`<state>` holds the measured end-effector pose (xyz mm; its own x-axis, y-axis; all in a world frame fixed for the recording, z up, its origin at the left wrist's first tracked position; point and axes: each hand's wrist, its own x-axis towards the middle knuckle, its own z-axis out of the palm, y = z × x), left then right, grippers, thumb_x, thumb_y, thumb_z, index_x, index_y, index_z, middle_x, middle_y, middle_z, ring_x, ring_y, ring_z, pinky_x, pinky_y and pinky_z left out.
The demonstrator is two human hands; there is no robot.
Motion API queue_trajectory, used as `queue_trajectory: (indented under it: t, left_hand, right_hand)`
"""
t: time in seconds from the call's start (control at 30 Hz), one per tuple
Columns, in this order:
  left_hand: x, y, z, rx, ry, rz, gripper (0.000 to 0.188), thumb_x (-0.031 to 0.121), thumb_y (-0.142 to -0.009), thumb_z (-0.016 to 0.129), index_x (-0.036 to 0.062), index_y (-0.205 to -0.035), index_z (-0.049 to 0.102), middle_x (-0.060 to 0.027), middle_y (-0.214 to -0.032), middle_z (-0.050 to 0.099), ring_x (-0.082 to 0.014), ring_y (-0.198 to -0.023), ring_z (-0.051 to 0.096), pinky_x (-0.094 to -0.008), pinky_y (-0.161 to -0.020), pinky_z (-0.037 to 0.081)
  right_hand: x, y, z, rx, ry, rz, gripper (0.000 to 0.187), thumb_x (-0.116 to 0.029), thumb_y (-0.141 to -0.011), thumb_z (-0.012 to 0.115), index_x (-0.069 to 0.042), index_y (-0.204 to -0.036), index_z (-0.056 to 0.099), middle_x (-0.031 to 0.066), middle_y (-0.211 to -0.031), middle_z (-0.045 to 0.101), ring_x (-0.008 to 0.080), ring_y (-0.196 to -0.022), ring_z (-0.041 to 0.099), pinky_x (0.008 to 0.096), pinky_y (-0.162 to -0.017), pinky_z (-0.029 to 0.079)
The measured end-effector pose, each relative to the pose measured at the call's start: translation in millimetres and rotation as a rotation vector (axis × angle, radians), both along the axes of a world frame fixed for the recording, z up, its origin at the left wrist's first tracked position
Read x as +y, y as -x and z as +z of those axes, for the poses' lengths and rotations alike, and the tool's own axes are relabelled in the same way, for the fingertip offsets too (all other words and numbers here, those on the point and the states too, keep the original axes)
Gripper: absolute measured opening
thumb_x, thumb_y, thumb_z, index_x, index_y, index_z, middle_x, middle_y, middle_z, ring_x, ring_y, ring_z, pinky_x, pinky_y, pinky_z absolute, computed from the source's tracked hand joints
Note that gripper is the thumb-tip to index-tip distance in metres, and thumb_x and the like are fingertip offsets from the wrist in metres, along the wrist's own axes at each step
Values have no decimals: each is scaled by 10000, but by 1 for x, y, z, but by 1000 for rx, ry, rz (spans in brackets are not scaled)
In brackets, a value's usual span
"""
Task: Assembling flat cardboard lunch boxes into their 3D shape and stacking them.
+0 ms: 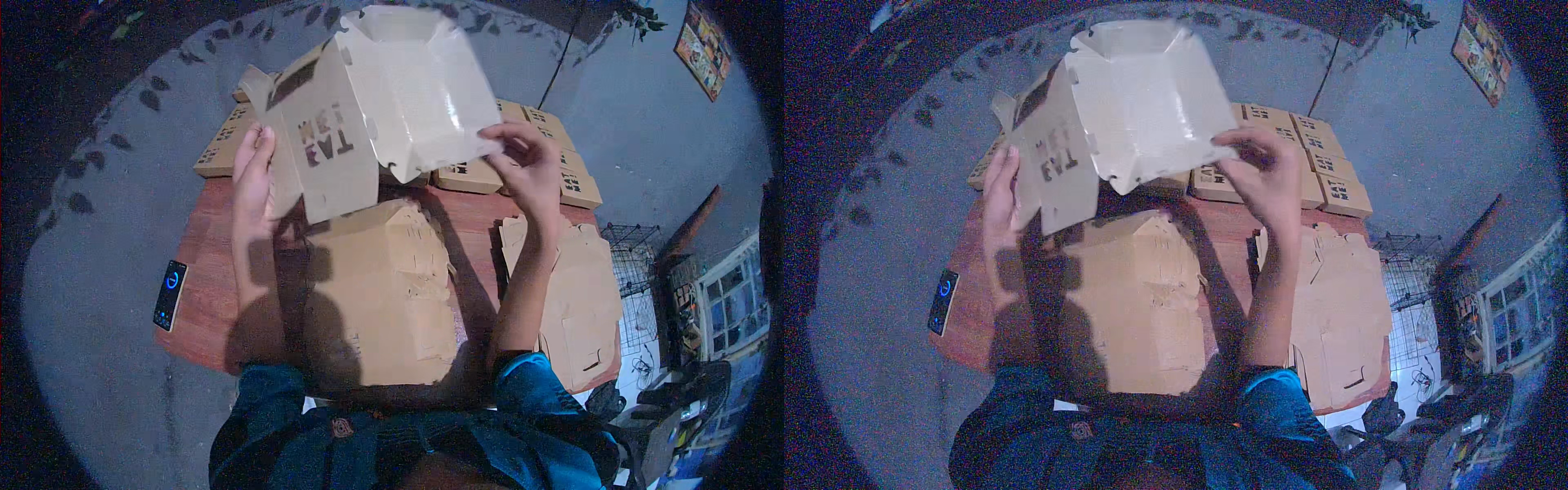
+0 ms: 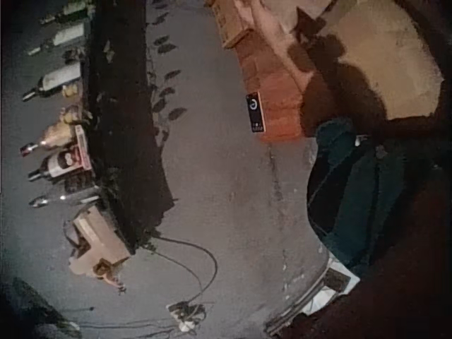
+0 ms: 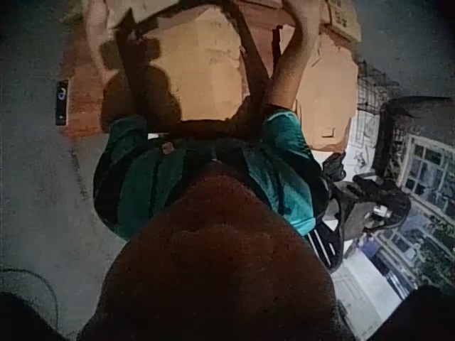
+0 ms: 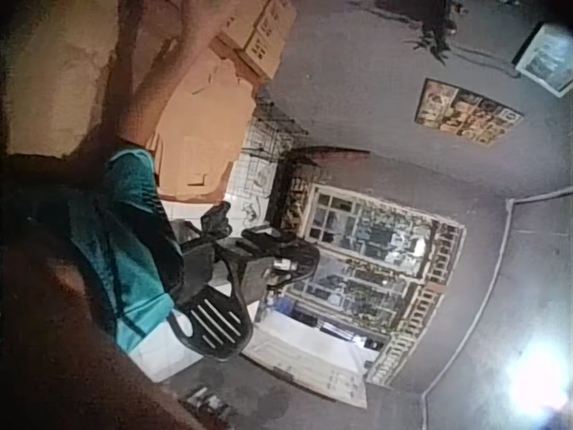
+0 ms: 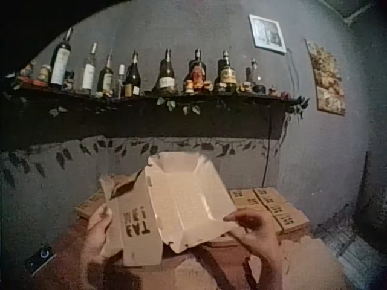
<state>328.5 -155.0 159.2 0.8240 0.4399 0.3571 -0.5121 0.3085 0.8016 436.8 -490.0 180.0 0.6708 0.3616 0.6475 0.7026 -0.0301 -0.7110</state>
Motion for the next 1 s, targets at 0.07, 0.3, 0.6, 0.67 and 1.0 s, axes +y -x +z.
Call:
queue_trajectory:
  t: [0.07,0.3,0.6,0.67,1.0]
  left_hand:
    - [1,0,0,19,-79,9,409,222,-1052,492,36,-1409,423,-119,-1266,622,-227,-1138,633,-383,-955,534]
    - [-6,39,21,696,-1330,489,372,286,-976,604,17,-1233,615,-202,-1084,691,-256,-1035,682,-367,-872,530]
    - [-99,61,42,-155,-1092,239,305,143,-874,697,19,-1149,653,-152,-984,713,-203,-889,722,-333,-746,588]
    - [-112,60,38,-181,-897,181,270,117,-851,727,-7,-1086,674,-157,-979,716,-192,-896,720,-320,-782,593]
    - [-116,70,35,-64,-496,-29,195,52,-946,630,-87,-1079,666,-97,-877,710,-97,-821,663,-225,-684,530]
  right_hand:
    - [3,-1,1,-5,-124,-137,236,39,-796,750,45,-1024,692,84,-1056,699,152,-969,668,283,-873,546]
    - [8,24,14,-154,-262,-198,213,64,-861,682,18,-1068,703,96,-1029,710,135,-949,680,251,-828,547]
    - [31,68,30,-559,3,-237,440,162,-725,599,-57,-1082,735,109,-1014,743,214,-915,723,319,-773,560]
    - [40,79,29,-598,-6,-240,421,143,-734,659,-80,-1083,734,98,-1016,744,217,-883,730,320,-730,572]
    - [61,88,23,-778,-114,-254,280,56,-684,806,-29,-927,695,73,-902,758,178,-755,737,285,-625,569]
